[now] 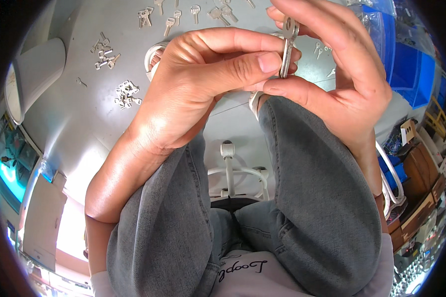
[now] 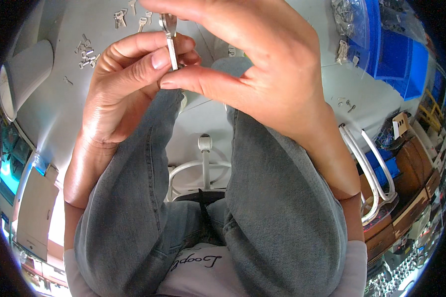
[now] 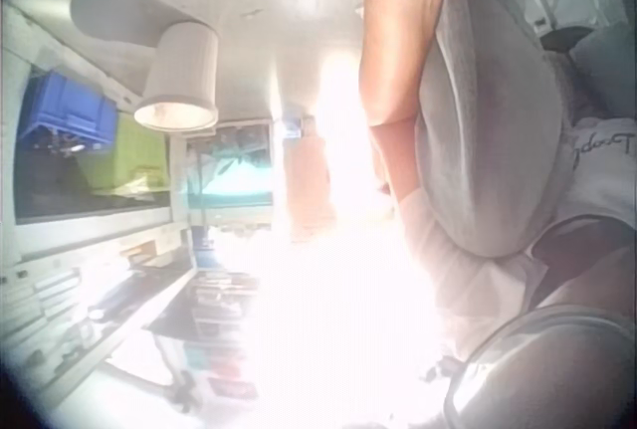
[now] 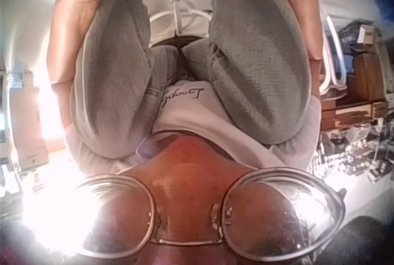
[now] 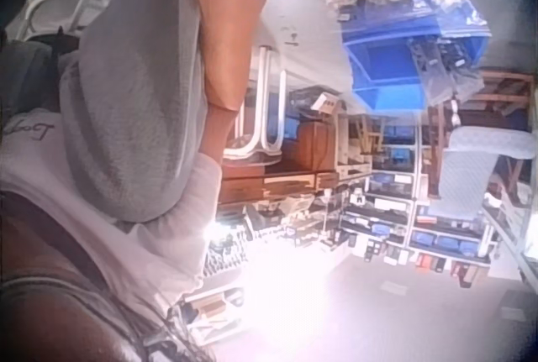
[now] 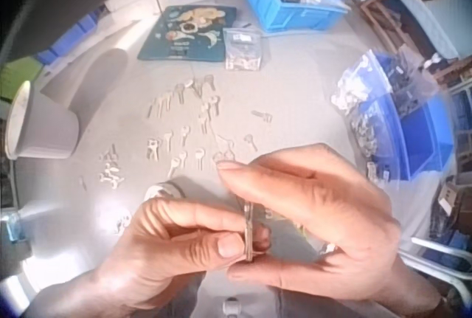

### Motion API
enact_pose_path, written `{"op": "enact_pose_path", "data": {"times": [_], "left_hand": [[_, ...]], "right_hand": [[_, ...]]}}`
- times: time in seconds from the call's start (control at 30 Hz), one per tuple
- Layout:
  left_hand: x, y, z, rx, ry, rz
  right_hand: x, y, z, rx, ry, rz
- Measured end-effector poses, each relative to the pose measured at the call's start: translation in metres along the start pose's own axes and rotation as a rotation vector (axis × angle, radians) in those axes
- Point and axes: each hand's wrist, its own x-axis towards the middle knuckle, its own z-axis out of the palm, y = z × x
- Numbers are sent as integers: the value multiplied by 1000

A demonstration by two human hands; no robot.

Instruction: The person sits on the floor and repeatedly picks up metal keys from plastic bags and the floor, inspects them, and places them back into bags or on the floor. The person handles keys one at a time and occasionally transfers them between bags.

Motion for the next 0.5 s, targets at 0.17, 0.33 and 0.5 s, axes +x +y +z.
{"op": "enact_pose_path", "data": {"times": [0.17,0.33,0.5], "left_hand": [[0,-2,0,4,-9,25],[-1,-2,-1,28,-6,32],[-2,0,-3,30,-3,39]], "right_hand": [[-9,16,2,-91,-10,-64],[-11,22,7,-48,22,-99],[-11,23,14,-15,57,-126]]}}
